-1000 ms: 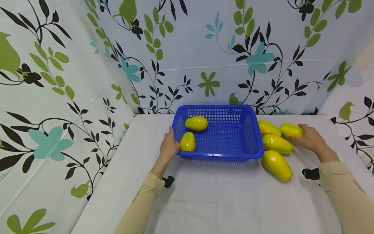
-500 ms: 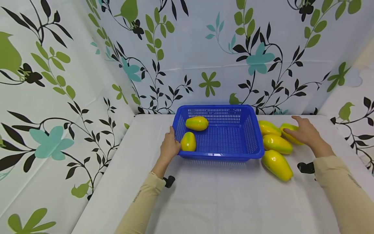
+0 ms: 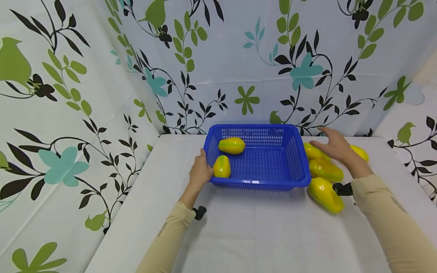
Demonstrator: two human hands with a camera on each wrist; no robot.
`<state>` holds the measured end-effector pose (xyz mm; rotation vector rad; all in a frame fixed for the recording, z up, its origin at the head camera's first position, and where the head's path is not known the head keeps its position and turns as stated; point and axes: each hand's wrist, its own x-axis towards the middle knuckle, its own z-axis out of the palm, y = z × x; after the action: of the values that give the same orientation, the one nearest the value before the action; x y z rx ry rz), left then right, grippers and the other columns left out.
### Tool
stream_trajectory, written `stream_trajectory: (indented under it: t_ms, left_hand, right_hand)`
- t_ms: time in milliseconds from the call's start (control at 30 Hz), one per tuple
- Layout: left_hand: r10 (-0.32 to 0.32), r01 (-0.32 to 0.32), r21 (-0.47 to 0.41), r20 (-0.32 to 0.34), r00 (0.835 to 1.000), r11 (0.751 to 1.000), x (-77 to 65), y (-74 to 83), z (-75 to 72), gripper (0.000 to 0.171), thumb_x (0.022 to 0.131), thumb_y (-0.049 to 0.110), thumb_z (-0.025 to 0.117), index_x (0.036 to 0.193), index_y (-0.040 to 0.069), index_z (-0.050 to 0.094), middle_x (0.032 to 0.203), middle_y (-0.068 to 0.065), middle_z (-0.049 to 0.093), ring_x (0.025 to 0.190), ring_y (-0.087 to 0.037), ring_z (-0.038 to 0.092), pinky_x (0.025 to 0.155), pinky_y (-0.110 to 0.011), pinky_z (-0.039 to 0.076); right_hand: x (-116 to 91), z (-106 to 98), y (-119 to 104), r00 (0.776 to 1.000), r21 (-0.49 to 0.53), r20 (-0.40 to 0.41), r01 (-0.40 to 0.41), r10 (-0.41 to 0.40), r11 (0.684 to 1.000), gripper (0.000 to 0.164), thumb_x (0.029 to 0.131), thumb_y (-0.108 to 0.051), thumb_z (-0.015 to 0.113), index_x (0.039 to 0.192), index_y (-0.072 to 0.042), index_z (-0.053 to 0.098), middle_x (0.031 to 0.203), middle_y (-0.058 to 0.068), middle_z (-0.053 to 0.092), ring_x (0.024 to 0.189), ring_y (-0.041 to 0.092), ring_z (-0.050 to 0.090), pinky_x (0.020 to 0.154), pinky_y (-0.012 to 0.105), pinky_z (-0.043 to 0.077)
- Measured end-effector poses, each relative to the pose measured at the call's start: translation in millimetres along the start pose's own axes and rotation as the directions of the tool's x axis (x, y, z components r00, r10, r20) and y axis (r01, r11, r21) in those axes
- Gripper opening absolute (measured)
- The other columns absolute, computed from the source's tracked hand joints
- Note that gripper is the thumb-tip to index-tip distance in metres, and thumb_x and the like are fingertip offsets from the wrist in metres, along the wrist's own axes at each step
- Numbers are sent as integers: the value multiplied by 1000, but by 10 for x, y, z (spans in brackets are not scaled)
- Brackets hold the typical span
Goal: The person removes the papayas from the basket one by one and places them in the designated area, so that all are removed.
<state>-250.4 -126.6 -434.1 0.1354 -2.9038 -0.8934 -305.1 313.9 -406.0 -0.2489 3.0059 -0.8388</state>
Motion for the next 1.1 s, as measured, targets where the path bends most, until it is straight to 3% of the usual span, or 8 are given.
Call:
stream_trajectory:
  t_ms: [367,533,833,1100]
  left_hand:
    - [5,-5,-13,-4,1000,1000,-2,15,6,77,84,1,61,153,-5,26,131,-32,50,83,-38,63,76,-51,55]
    - [4,-4,-4,-5,1000,1000,-8,12,4,77,85,1,62,153,-5,26,131,-32,50,82,-37,63,77,-51,56]
    - [-9,9,18,-16,1000,1000,0,-56,-49,79,84,2,63,153,-4,26,131,-31,51,80,-36,63,74,-49,56]
    - [-22,21,28,7,1000,999,3,13,-18,80,85,5,65,154,-3,25,133,-30,50,86,-36,65,77,-49,56]
  right_hand:
    - [183,29,-626,996,61,4,90,-90,994,81,95,-43,59,153,2,25,151,34,27,133,55,30,102,73,24]
    - [250,112,-805,988,84,12,151,-152,985,77,95,-40,60,150,4,30,149,33,32,133,53,34,103,71,28]
    - [459,360,-1212,964,122,35,257,-263,959,71,96,-33,62,149,4,33,147,31,36,132,48,37,104,65,30]
    - [603,616,-1483,941,183,75,311,-329,933,70,95,-31,64,147,6,36,147,29,39,133,47,38,107,61,32]
